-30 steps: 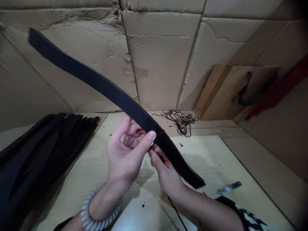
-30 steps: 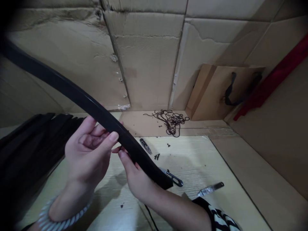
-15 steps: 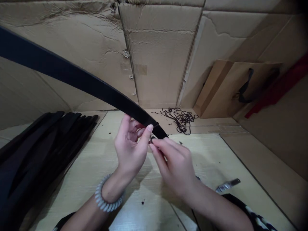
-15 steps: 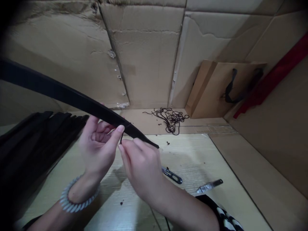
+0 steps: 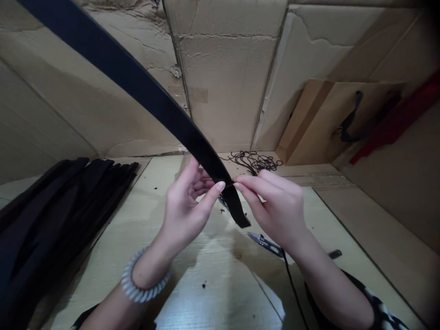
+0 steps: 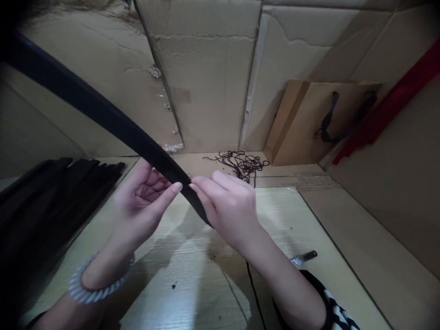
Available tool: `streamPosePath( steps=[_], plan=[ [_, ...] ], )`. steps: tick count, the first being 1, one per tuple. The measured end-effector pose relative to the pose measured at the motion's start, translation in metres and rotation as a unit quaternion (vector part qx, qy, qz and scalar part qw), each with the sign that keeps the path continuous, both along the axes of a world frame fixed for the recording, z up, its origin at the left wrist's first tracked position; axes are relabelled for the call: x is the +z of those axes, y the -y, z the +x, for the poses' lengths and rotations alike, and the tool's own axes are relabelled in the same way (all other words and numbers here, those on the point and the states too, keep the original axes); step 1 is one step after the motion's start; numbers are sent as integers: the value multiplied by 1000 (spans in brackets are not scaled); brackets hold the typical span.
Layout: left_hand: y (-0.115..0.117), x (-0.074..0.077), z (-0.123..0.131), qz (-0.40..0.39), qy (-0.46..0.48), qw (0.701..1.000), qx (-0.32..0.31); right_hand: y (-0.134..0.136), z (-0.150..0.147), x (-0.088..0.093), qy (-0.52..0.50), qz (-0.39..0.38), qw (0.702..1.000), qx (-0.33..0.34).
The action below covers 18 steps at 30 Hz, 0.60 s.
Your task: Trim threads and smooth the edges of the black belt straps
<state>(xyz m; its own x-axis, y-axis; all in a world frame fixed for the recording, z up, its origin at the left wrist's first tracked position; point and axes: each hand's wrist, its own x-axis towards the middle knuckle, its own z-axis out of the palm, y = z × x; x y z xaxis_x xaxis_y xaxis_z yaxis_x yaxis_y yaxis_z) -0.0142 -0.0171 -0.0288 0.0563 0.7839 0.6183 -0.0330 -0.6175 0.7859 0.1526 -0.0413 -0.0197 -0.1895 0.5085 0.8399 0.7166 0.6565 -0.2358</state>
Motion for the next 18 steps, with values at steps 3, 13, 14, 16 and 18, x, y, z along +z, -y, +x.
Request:
streamPosePath(
  steps=[3, 13, 14, 16, 18],
  plan=[
    [-1, 6, -4, -34, 5, 999, -27, -1, 3, 0, -52, -61, 995, 60],
    [3, 12, -11, -91, 42, 987, -124, -5, 4, 1, -271, -281, 901, 191],
    [3, 13, -11, -98, 45, 985, -137, -5, 5, 1, -289, -311, 882, 205],
    [2, 13, -12, -107, 53, 979, -166, -6, 5, -1, -317, -365, 843, 235],
    [2, 14, -12, -118, 59, 973, -191, -7, 6, -3, -337, -410, 804, 267]
  ],
)
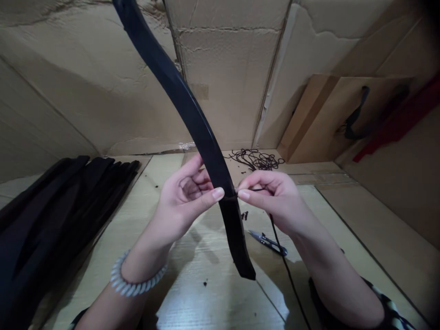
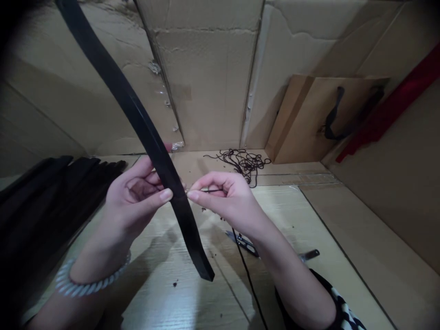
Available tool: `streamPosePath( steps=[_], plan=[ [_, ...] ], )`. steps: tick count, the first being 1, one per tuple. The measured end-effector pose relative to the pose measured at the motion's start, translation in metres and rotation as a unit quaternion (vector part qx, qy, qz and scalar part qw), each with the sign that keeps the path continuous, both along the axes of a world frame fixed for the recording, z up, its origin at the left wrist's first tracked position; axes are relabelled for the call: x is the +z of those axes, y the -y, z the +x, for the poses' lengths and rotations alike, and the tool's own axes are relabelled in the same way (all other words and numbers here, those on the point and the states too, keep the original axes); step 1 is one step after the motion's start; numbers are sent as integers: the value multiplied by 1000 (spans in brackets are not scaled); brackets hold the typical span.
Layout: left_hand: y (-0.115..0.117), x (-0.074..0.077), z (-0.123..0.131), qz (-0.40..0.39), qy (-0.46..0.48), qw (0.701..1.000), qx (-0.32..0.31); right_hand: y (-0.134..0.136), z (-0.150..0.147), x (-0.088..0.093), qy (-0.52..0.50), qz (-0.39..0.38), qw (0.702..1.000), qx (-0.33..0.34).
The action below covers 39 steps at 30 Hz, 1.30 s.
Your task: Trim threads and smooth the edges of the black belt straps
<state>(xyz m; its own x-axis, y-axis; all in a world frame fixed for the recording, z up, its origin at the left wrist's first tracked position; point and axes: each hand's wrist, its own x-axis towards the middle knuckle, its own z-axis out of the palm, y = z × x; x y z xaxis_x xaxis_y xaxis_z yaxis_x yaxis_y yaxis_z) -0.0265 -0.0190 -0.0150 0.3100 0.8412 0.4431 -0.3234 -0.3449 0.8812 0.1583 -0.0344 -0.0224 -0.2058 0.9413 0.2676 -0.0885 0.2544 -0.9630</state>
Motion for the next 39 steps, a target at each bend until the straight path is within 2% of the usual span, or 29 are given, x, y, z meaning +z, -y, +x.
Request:
streamPosePath(
  steps=[6, 9, 14, 17, 20, 25, 30, 39],
  plan=[
    [4, 0, 1, -51, 33, 998, -33, -2, -3, -2, -64, -85, 989, 106],
    [7, 1, 6, -104, 59, 992, -51, 0, -4, -2, -76, -92, 986, 118],
    [12, 1, 13, -194, 104, 966, -133, -1, -2, -4, -72, -78, 987, 117],
    [13, -1, 15, -232, 100, 960, -124, -4, -1, -5, -64, -70, 988, 123],
    [16, -2, 15, -219, 101, 964, -111, -5, -2, -6, -56, -66, 988, 124],
    [22, -4, 13, -174, 58, 972, -145, -3, -6, -6, -43, -57, 991, 114],
    [22, -12, 12, -132, 32, 973, -186, 4, -15, -4, -47, -66, 992, 97],
    [20, -13, 16, -131, 46, 979, -149, 12, -23, 1, -72, -52, 996, 14]
  ],
)
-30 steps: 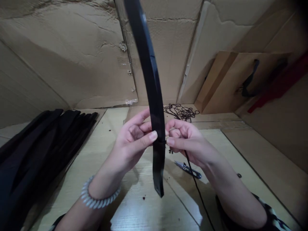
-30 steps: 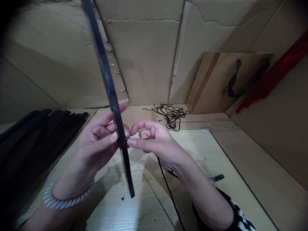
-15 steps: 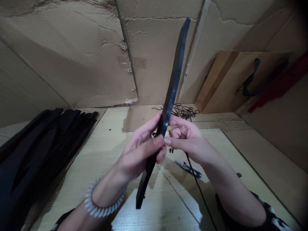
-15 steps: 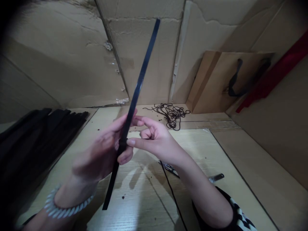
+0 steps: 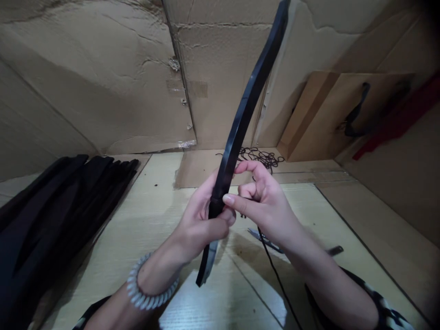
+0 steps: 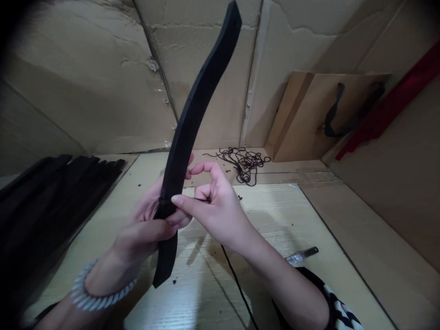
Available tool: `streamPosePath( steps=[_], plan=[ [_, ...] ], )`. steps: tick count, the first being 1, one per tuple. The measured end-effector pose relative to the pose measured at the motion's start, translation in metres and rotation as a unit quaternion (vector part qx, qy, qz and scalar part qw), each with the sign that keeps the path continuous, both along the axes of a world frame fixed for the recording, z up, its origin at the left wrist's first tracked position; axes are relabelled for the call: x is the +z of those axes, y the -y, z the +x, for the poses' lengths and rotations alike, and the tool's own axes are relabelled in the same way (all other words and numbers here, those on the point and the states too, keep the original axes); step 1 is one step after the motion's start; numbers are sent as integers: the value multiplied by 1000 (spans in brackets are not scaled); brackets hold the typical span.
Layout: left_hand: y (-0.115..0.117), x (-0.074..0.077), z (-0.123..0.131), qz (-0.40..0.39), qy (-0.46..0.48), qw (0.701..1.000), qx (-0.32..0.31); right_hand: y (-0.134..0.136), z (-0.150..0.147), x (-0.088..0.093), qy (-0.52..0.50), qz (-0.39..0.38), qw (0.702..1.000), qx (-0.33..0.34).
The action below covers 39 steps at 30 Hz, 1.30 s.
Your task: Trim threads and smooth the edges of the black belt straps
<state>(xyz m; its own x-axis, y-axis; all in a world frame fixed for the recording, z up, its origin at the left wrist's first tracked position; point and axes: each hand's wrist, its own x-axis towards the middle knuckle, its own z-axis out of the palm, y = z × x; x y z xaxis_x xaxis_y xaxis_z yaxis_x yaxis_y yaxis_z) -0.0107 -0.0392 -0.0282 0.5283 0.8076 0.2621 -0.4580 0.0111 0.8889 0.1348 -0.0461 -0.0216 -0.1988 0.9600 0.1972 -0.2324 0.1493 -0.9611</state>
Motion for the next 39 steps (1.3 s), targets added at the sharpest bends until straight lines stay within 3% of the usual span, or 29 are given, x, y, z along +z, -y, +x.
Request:
streamPosePath(
  steps=[9, 17, 24, 28, 29, 32, 35, 37, 39],
  plan=[
    [-3, 4, -1, 7, -33, 997, 63, -3, -1, -1, -8, 7, 1000, -5],
    [-2, 0, -3, -22, -10, 999, 25, -5, 1, 0, -10, 3, 996, 87],
    [0, 6, -5, -10, -46, 999, -18, 9, 0, 5, 35, 20, 999, 28],
    [30, -16, -5, 17, -194, 976, 101, 21, 7, -5, 75, 15, 995, -69],
    [40, -26, -6, 29, -250, 963, 100, 26, 8, -10, 89, 12, 991, -96],
    [67, -55, -12, 101, -379, 904, 171, 44, 8, -28, 136, 3, 980, -146],
    [78, -75, -21, 188, -475, 833, 214, 64, 6, -47, 180, 3, 970, -165],
    [80, -81, -27, 202, -491, 821, 210, 75, 4, -60, 192, 3, 966, -175],
    [79, -84, -31, 180, -480, 839, 180, 80, 4, -72, 186, -3, 967, -176]
  ],
)
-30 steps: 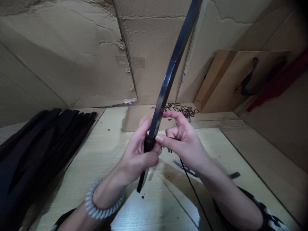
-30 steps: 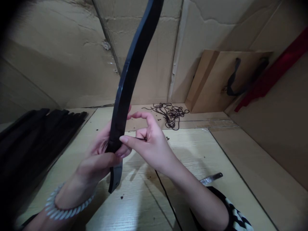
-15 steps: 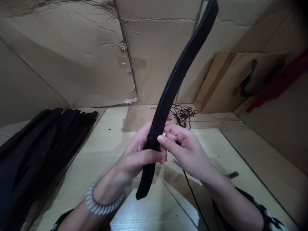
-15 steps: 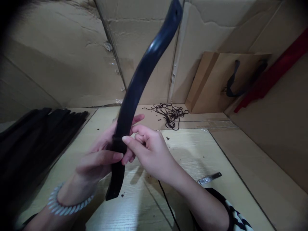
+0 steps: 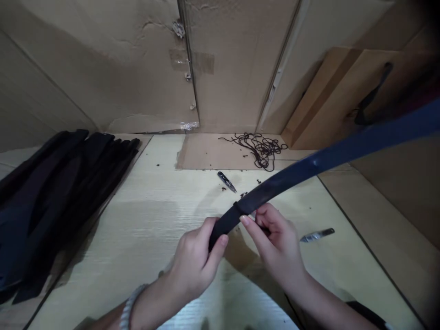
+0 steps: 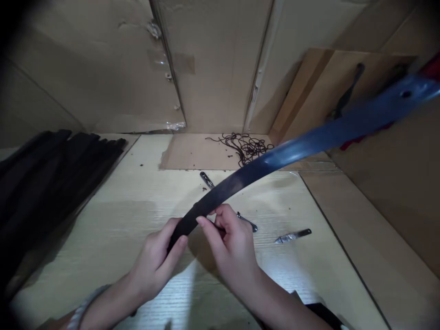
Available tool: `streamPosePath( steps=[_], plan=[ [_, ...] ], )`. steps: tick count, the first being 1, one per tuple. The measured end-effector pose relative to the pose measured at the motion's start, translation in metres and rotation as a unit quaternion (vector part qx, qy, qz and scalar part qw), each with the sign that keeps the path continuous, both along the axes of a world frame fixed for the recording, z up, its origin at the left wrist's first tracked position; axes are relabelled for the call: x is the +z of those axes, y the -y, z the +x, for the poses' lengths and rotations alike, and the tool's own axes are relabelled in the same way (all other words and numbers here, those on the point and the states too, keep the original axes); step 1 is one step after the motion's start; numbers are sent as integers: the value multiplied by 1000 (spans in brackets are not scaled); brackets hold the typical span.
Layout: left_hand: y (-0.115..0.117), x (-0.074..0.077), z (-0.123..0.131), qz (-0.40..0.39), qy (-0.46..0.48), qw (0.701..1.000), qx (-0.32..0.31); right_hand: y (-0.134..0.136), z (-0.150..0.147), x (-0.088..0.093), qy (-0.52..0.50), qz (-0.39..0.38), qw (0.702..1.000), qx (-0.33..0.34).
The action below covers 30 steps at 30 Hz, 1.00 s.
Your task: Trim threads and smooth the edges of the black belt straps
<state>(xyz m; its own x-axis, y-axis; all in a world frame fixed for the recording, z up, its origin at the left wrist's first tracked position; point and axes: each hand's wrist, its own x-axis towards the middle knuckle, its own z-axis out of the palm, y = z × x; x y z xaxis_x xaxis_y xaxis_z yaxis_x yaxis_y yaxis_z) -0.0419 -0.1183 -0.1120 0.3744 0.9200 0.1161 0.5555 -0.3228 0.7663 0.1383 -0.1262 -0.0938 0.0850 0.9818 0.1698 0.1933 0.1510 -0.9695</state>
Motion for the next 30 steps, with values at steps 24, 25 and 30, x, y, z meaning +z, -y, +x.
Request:
streamPosePath(
  steps=[24, 25, 30],
  plan=[
    [8, -3, -14, -483, 326, 794, -172, -1, 6, -7, -232, -181, 941, 169],
    [8, -3, -15, -471, 314, 806, -173, -1, 6, -7, -243, -185, 936, 175],
    [6, -1, -15, -468, 296, 815, -171, -2, 6, -7, -297, -216, 908, 202]
  ],
)
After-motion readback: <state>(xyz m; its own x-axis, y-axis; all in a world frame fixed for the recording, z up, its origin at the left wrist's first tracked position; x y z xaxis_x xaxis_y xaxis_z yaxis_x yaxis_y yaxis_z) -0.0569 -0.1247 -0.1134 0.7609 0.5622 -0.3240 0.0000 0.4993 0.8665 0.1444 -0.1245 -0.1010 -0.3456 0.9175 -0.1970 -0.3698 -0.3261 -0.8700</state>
